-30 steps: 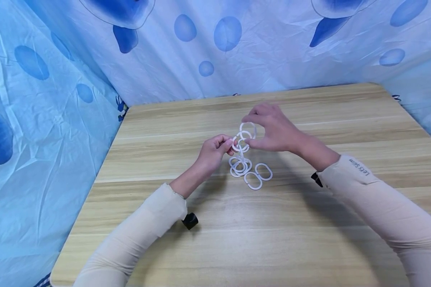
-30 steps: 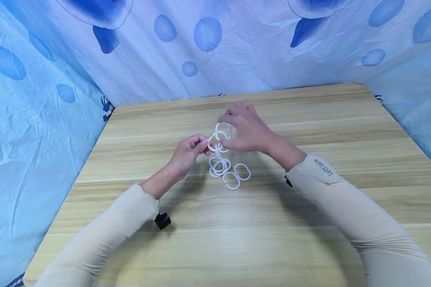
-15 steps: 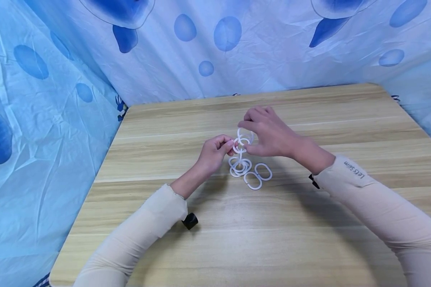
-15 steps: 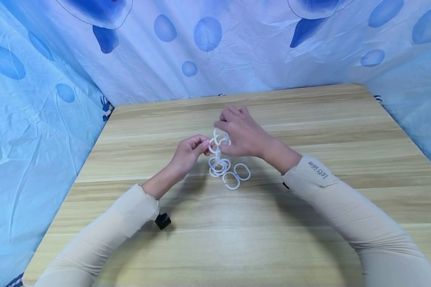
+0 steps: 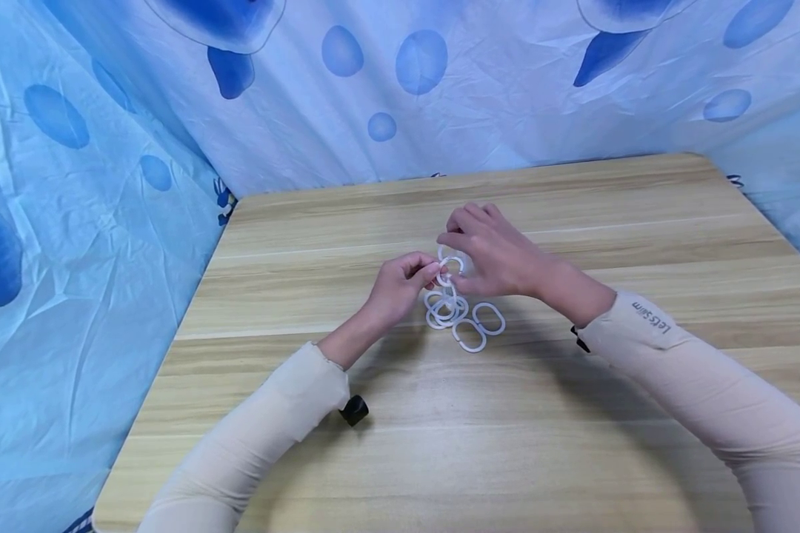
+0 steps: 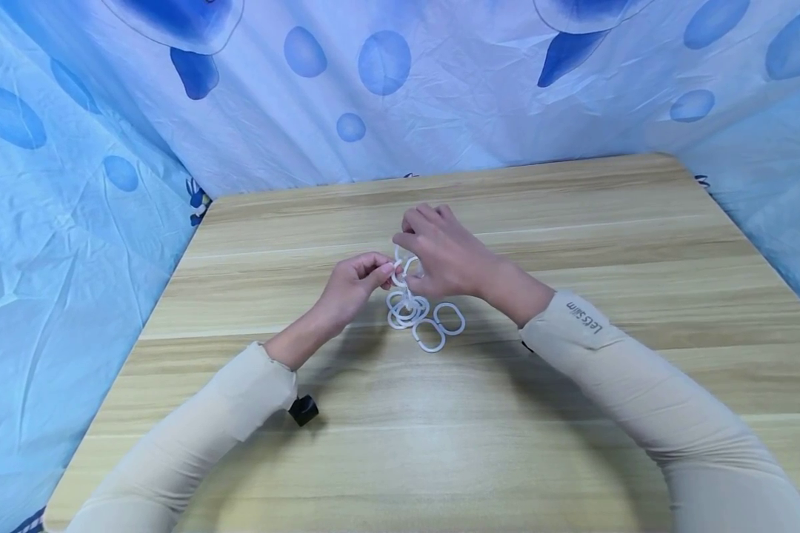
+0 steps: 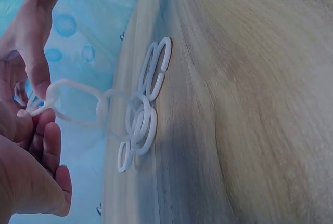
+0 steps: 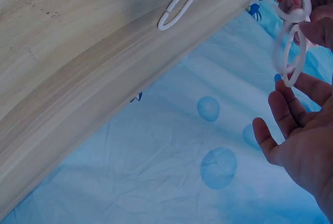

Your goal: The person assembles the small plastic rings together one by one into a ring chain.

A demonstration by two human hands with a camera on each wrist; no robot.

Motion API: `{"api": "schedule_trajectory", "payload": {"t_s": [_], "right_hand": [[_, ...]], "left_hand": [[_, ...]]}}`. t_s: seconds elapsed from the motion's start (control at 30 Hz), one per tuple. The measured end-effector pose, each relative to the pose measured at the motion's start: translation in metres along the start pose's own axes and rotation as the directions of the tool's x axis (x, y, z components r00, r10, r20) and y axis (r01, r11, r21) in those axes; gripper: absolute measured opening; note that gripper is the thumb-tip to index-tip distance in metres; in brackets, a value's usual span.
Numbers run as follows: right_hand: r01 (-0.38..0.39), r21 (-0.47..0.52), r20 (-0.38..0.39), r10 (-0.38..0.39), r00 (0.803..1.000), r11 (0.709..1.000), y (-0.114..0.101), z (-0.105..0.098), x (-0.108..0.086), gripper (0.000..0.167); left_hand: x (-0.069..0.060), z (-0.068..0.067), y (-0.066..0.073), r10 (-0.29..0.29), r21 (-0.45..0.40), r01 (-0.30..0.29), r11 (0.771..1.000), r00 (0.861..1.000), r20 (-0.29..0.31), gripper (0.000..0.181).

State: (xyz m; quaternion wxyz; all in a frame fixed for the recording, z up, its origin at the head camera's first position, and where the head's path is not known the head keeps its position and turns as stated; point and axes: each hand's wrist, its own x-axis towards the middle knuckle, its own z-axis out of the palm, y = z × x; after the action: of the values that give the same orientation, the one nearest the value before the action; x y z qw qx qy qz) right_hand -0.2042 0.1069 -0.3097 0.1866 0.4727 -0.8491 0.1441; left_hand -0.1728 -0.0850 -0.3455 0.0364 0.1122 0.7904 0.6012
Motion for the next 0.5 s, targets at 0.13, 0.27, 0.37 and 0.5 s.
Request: {"api": "schedule_trajectory", "payload": {"t_s": [0.13, 0.27, 0.37, 0.5], "right_hand": [[0.017, 0.0, -0.069, -0.017, 0.997, 1.0, 0.0018, -0.0005, -0.0001, 0.041], [0.024, -0.002, -0.099, -0.024, 0.995, 1.0, 0.0027, 0.0003, -0.0002, 0.042], [0.029, -0.001, -0.116, -0.029, 0.993, 1.0, 0.0032, 0.0014, 0.0, 0.043], [0.034, 0.0, -0.144, -0.034, 0.989, 0.999, 0.0034, 0.0026, 0.0008, 0.044]], "left_hand": [[-0.0007, -0.002, 0.0005, -0.017, 0.004, 0.017, 1.0, 0.999, -0.028, 0.018], [-0.0008, -0.0033, 0.0, -0.034, -0.009, 0.034, 0.999, 0.997, -0.063, 0.02], [-0.0006, -0.0039, -0.0007, -0.049, -0.019, 0.047, 0.999, 0.995, -0.084, 0.02], [0.0001, -0.0043, -0.0017, -0.077, -0.032, 0.075, 0.997, 0.993, -0.086, 0.021]]}}
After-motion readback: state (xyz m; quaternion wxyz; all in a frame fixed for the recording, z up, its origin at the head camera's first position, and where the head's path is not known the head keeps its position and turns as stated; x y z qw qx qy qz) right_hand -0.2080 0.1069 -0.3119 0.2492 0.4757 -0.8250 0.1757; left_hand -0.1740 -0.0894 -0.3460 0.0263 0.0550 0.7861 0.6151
